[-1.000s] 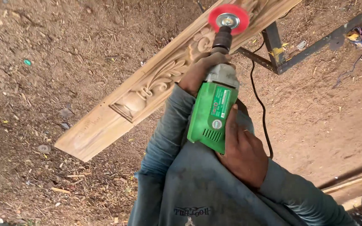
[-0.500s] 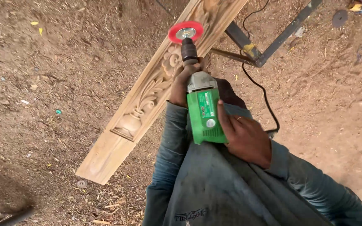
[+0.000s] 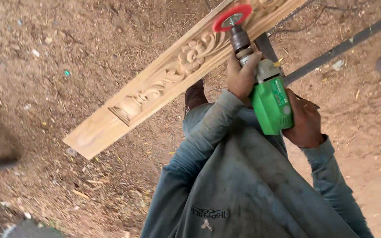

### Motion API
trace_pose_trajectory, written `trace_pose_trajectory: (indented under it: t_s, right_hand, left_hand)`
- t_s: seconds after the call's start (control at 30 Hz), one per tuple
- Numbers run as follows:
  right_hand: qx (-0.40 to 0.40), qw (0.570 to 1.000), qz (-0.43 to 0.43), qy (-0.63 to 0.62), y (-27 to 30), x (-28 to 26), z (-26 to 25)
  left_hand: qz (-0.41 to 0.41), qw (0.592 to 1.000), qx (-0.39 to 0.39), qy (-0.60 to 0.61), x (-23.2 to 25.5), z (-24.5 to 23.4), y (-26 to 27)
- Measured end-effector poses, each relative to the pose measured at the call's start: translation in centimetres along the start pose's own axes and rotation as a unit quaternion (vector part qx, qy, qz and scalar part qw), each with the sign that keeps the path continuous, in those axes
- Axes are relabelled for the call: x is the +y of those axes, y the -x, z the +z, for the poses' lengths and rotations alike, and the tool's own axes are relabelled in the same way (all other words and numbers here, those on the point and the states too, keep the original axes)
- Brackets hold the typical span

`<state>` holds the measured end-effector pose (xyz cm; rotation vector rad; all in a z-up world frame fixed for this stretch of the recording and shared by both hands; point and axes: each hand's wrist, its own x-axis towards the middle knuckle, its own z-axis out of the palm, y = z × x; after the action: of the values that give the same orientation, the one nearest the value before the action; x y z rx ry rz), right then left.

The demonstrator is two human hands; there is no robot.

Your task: Sand the surface of an ornate carved wood piece using a power drill with a sanding disc attachment.

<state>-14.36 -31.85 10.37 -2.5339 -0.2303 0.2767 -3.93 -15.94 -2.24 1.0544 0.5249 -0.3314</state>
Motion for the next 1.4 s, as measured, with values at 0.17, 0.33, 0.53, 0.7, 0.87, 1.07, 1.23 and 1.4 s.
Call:
trace_pose_trajectory:
  t_s: [0.17, 0.33, 0.53, 0.7, 0.87, 1.07, 1.23, 1.4]
  right_hand:
    - [-0.088, 0.994, -0.064, 0.005, -2.1, 5.8, -4.5]
    - [-0.098, 0.988, -0.118, 0.014, -4.2, 9.1, -8.2]
    - [-0.144, 0.977, -0.155, 0.018, -6.0, 10.3, -10.1]
    - [-0.162, 0.972, -0.171, 0.003, -5.9, 10.3, -10.5]
    - [-0.168, 0.971, -0.171, -0.008, -5.7, 10.1, -10.7]
    - [-0.156, 0.981, -0.112, 0.008, -5.2, 10.0, -10.7]
    - [-0.152, 0.983, -0.103, -0.015, -4.9, 10.4, -11.7]
    - [-0.197, 0.978, -0.07, 0.005, -3.8, 10.4, -9.8]
  left_hand:
    - [0.018, 0.996, 0.042, 0.075, -0.3, 3.3, 0.4]
    - [-0.005, 0.985, 0.088, 0.145, -2.1, 5.4, 0.2]
    - [0.04, 0.979, 0.137, 0.143, -2.4, 5.6, 1.0]
    - [0.029, 0.979, 0.183, 0.08, -3.4, 4.4, 2.8]
    - [0.025, 0.981, 0.19, 0.017, -1.1, 5.4, 2.9]
    - [-0.022, 0.986, 0.098, 0.133, 0.0, 7.5, 0.2]
    - [-0.028, 0.986, 0.11, 0.123, -1.4, 8.2, 0.4]
    - [-0.044, 0.987, 0.12, 0.1, -1.1, 7.2, 2.4]
